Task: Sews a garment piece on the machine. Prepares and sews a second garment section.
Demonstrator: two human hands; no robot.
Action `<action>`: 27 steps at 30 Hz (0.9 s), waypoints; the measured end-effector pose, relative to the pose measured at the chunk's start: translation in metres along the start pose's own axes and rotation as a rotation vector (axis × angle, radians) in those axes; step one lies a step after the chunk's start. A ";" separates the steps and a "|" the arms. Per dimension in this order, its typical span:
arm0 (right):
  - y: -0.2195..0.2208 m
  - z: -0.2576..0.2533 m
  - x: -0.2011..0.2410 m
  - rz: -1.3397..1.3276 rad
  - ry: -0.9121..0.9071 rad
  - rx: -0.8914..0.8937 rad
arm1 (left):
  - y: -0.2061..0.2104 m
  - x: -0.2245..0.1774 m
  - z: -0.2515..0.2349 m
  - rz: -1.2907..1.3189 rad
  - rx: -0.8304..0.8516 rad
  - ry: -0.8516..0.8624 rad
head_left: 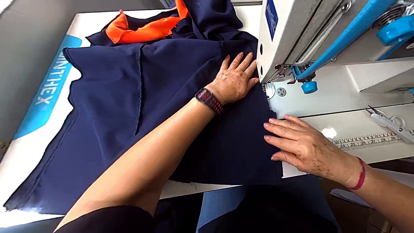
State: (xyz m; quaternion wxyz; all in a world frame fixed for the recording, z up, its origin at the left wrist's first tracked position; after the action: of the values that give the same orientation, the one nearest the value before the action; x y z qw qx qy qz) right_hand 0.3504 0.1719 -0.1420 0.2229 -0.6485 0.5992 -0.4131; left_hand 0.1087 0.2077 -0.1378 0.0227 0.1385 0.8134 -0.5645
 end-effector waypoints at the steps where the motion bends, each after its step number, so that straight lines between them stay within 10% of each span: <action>1: -0.008 0.005 -0.002 -0.056 0.049 -0.023 | -0.003 -0.012 0.011 -0.018 -0.049 0.013; 9: -0.048 0.028 -0.027 -0.636 0.965 -0.262 | -0.020 -0.126 0.183 0.014 -0.083 0.213; 19: -0.040 0.034 0.014 -0.313 0.459 -0.282 | -0.046 -0.101 0.160 0.219 -0.240 0.226; 21: -0.044 0.039 0.016 -0.370 0.514 -0.312 | -0.060 -0.082 0.147 0.393 -0.298 -0.050; 24: -0.052 0.044 0.019 -0.507 0.662 -0.383 | -0.091 -0.030 0.128 0.902 -0.450 -0.933; 27: -0.049 0.041 0.026 -0.508 0.725 -0.449 | -0.101 0.006 0.122 1.038 -0.447 -1.124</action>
State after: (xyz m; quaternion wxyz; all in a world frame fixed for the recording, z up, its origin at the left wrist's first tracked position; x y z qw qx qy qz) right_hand 0.4115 0.1474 -0.1195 -0.2526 -0.6208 0.5353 -0.5141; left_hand 0.0634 0.0630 -0.0914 0.7168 0.1866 0.6057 -0.2908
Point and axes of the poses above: each hand's wrist, its own z-axis away from the middle knuckle, its own y-axis out of the palm, x = y × z, the point moved 4 cm from there along -z, towards the middle knuckle, and after that the axes turned 12 degrees about -x, right-handed, at the moved point
